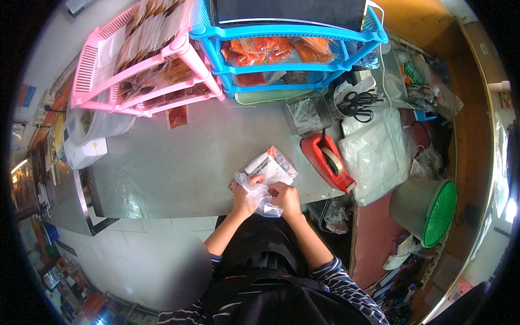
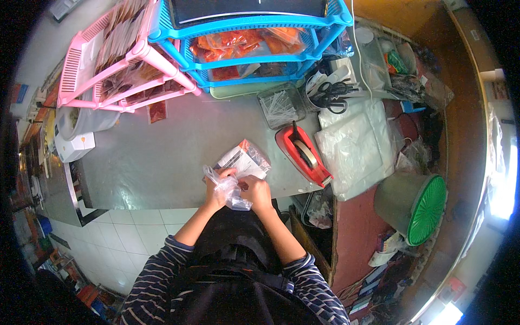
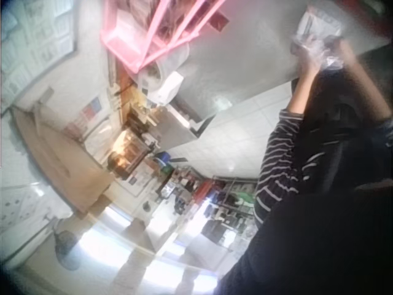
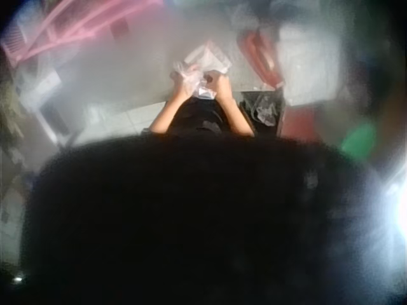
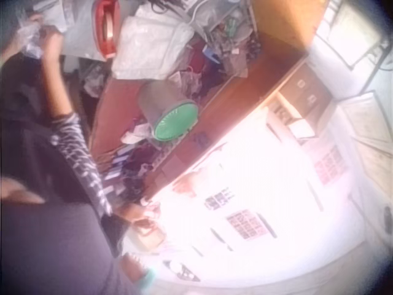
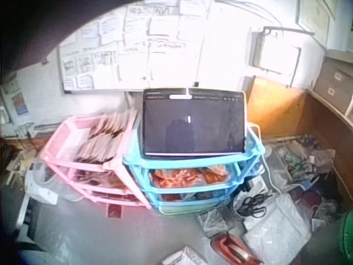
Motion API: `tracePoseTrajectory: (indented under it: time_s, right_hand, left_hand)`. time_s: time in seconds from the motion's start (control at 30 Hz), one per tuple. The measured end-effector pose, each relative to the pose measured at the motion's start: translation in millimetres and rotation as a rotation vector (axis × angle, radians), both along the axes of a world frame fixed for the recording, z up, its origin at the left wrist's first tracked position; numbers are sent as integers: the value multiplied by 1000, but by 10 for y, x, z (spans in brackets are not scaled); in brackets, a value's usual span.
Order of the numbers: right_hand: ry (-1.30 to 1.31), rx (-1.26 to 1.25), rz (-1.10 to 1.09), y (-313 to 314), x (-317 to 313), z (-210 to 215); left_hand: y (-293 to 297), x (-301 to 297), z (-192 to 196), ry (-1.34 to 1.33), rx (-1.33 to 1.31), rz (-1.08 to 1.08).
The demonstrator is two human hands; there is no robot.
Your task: The person writes on a paper, then cuts open several small snack packages using scissors. They place the contents into a larger plastic bag, seal it, and hand it to a customer. The person then pours a beverage into a cup from a water dispenser.
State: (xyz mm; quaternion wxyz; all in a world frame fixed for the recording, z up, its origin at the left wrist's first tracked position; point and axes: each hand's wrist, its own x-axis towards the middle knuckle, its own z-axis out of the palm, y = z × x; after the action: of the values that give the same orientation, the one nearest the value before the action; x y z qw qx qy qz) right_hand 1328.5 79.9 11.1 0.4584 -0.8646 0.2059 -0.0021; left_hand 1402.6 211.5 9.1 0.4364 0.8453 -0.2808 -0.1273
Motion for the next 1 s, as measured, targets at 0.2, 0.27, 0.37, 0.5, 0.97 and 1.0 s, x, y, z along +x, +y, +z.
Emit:
tracePoseTrajectory:
  time_s: [0.2, 0.27, 0.37, 0.5, 0.97, 1.0]
  right_hand:
    - [39, 124, -80, -118, 60, 161]
    - [54, 250, -200, -128, 40, 139]
    - [45, 395, -368, -99, -12, 8]
    - [-87, 671, -508, -30, -39, -108]
    - [-54, 61, -192, -28, 105, 129]
    - [-66, 43, -156, -51, 101, 134]
  left_hand:
    - [63, 45, -32, -214, 73, -107]
    - [58, 30, -55, -270, 46, -81]
    - [44, 11, -47, -322, 12, -72]
    - [28, 6, -27, -357, 42, -85]
    - [24, 32, -44, -361, 46, -112]
    - [18, 43, -44, -350, 54, -133]
